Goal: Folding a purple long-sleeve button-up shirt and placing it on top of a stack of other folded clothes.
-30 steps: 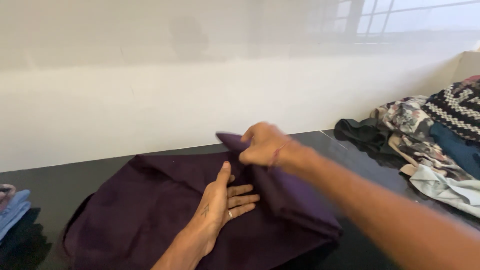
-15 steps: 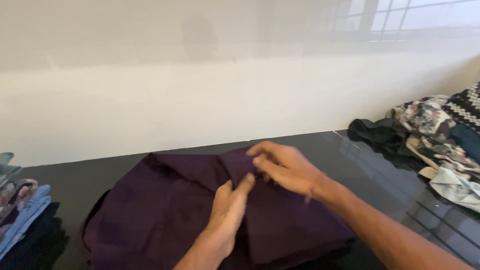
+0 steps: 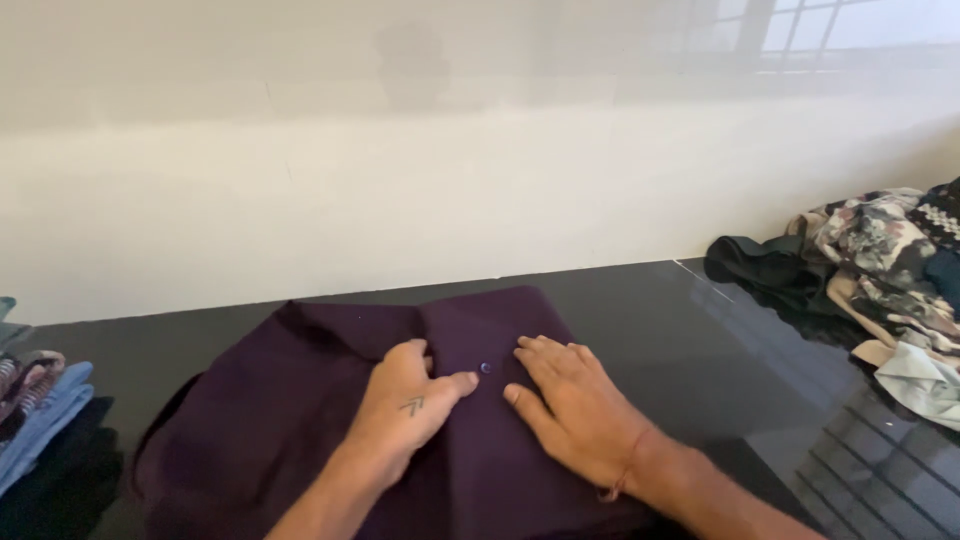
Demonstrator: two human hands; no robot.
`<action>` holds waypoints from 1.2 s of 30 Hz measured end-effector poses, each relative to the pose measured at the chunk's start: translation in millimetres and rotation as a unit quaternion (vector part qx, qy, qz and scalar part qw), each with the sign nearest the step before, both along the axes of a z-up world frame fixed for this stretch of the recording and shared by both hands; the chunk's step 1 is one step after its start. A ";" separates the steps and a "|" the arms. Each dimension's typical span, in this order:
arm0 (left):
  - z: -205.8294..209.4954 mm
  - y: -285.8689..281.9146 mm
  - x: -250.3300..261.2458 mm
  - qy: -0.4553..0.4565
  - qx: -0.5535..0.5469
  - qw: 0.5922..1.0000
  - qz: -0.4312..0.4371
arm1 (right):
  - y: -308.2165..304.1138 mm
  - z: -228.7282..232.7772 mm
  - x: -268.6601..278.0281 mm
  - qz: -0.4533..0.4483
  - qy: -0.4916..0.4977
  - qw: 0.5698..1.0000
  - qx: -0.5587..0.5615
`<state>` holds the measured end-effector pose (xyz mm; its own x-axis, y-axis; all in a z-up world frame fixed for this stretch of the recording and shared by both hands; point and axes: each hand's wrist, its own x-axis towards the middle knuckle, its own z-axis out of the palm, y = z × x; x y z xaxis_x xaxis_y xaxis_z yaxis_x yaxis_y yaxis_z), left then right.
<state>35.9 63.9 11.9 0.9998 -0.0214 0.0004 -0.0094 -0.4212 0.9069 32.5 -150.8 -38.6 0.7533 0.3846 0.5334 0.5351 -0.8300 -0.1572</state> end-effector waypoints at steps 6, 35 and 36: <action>5.3 13.4 2.4 0.020 0.030 0.998 -0.045 | 8.6 14.0 -17.0 -0.010 0.089 0.995 -0.054; -11.0 15.2 126.8 0.044 -0.037 0.997 0.047 | 49.6 -49.8 -26.0 0.065 -0.143 0.971 -0.183; -19.7 15.7 144.2 0.018 -0.054 0.995 0.080 | 49.9 -47.9 -26.5 0.066 -0.148 0.970 -0.184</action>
<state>180.0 79.6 -7.8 0.9898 0.1359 -0.0420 0.0833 -0.3139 0.9458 6.0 -100.8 -86.4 0.5197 0.6722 0.5273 0.6171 -0.7222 0.3124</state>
